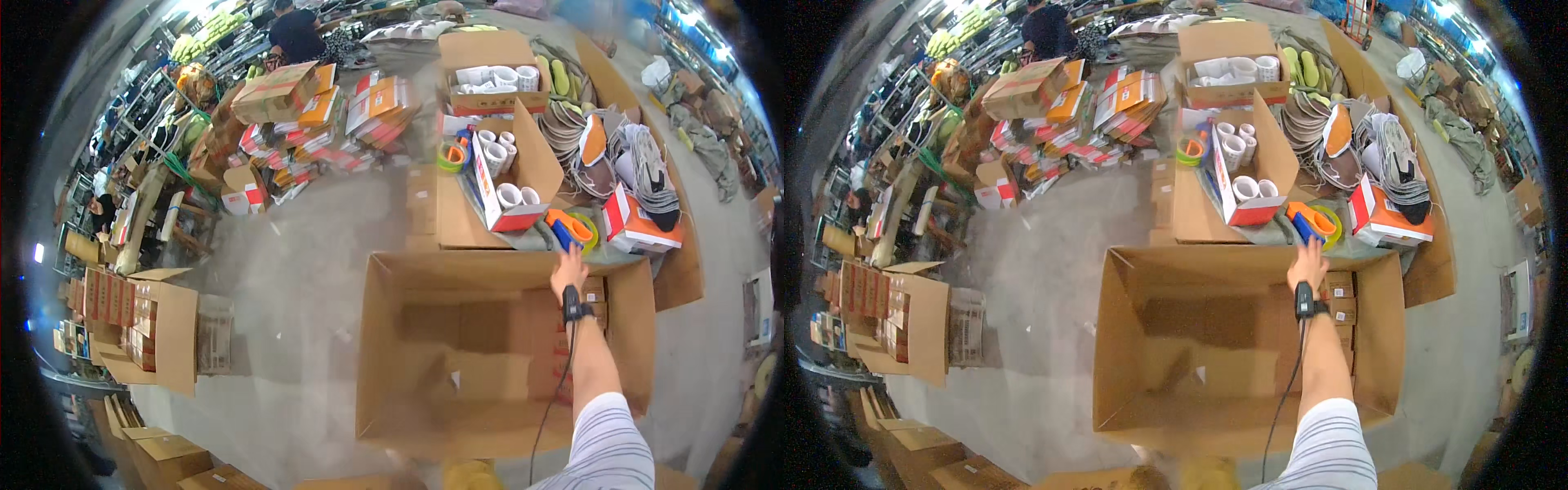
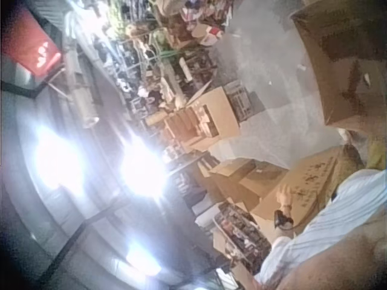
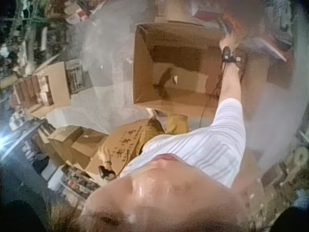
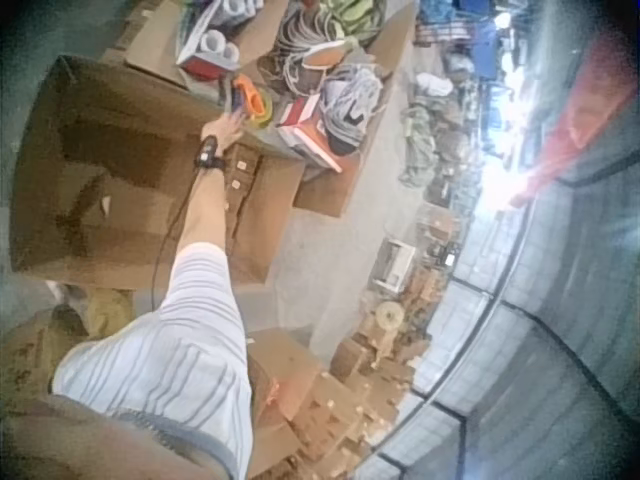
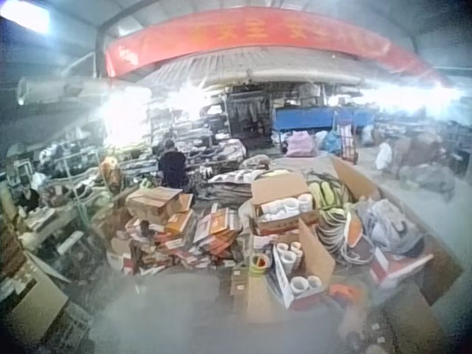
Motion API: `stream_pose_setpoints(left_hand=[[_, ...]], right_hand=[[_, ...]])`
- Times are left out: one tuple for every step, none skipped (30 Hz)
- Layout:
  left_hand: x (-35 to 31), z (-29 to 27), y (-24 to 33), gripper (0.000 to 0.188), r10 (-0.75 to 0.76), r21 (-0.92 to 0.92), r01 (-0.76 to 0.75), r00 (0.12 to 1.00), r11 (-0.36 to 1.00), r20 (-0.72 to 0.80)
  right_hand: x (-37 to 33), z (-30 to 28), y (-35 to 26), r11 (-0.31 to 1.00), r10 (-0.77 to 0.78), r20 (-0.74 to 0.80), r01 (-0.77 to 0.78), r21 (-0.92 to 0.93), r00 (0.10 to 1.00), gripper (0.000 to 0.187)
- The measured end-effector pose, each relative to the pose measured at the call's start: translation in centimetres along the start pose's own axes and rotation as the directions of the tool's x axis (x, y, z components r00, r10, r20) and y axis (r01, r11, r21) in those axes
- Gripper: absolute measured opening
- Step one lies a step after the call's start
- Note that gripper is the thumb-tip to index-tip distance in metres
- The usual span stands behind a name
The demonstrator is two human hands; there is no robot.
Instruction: Packing shoes into boxes and organizing larger shipping cartons in a warehouse setting.
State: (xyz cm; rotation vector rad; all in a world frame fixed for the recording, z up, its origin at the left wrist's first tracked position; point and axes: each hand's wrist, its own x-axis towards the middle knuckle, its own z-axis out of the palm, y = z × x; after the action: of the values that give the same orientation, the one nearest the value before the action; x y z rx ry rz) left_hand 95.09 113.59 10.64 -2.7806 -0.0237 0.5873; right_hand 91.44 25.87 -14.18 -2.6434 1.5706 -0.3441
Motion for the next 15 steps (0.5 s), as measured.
stream_pose_setpoints(left_hand=[[1.1,1.1,-1.1,0.038,0.003,-0.019,-0.003,1.0,1.0,0.027],[2.1,1.9,-1.7,0.038,0.009,-0.022,-0.008,0.999,1.0,0.038],[3.4,2.5,-1.8,0.038,0.091,-0.089,-0.088,0.995,0.992,0.029],[5.1,3.1,-2.4,0.039,0.165,-0.15,-0.161,0.986,0.975,0.012],[6.3,5.7,-4.6,0.04,0.171,-0.176,-0.157,0.983,0.972,0.065],[8.4,7.6,-6.2,0.041,0.198,-0.195,-0.175,0.974,0.965,0.107],[10.1,9.0,-7.6,0.041,0.258,-0.27,-0.222,0.96,0.937,0.106],[12.3,10.1,-8.0,0.041,0.351,-0.344,-0.3,0.932,0.89,0.096],[14.2,10.8,-8.7,0.041,0.374,-0.337,-0.307,0.915,0.89,0.153],[17.1,10.2,-8.4,0.042,0.4,-0.333,-0.324,0.896,0.886,0.193],[19.3,9.6,-8.2,0.042,0.415,-0.35,-0.327,0.884,0.878,0.216],[21.4,8.3,-8.5,0.042,0.415,-0.38,-0.31,0.879,0.872,0.234],[23.1,6.7,-8.8,0.042,0.406,-0.415,-0.282,0.88,0.865,0.248],[25.0,4.8,-9.1,0.043,0.389,-0.46,-0.243,0.885,0.854,0.255],[26.9,2.8,-9.4,0.043,0.371,-0.503,-0.202,0.891,0.84,0.262]], right_hand=[[-2.9,0.0,-1.4,0.998,-0.06,-0.028,0.06,0.018,0.998,0.037],[-6.1,-0.3,-3.0,0.988,-0.095,0.031,0.091,0.125,0.995,0.039],[-9.4,-0.3,-4.3,0.977,-0.13,0.051,0.119,0.178,0.99,0.04],[-13.1,-0.3,-6.4,0.96,-0.154,0.084,0.129,0.249,0.984,0.039],[-17.3,-0.8,-10.6,0.952,-0.149,0.191,0.088,0.294,0.97,0.035],[-20.8,-1.1,-13.1,0.893,-0.184,0.244,0.059,0.446,0.952,0.032],[-23.8,-3.4,-17.2,0.839,-0.166,0.379,-0.071,0.539,0.91,0.03],[-27.0,-3.4,-18.9,0.852,-0.152,0.338,-0.05,0.52,0.929,0.027],[-30.3,-4.6,-21.0,0.859,-0.117,0.345,-0.08,0.505,0.931,0.027],[-32.1,-5.4,-23.7,0.834,-0.135,0.325,-0.07,0.547,0.936,0.026],[-33.0,-5.9,-26.2,0.81,-0.151,0.297,-0.053,0.584,0.943,0.024],[-34.4,-7.1,-28.7,0.824,-0.164,0.321,-0.049,0.564,0.933,0.023],[-35.7,-8.2,-31.5,0.838,-0.17,0.345,-0.048,0.543,0.923,0.022],[-37.1,-8.2,-33.9,0.822,-0.234,0.359,-0.013,0.569,0.904,0.021],[-37.9,-8.0,-36.1,0.802,-0.302,0.365,0.027,0.597,0.881,0.021]])
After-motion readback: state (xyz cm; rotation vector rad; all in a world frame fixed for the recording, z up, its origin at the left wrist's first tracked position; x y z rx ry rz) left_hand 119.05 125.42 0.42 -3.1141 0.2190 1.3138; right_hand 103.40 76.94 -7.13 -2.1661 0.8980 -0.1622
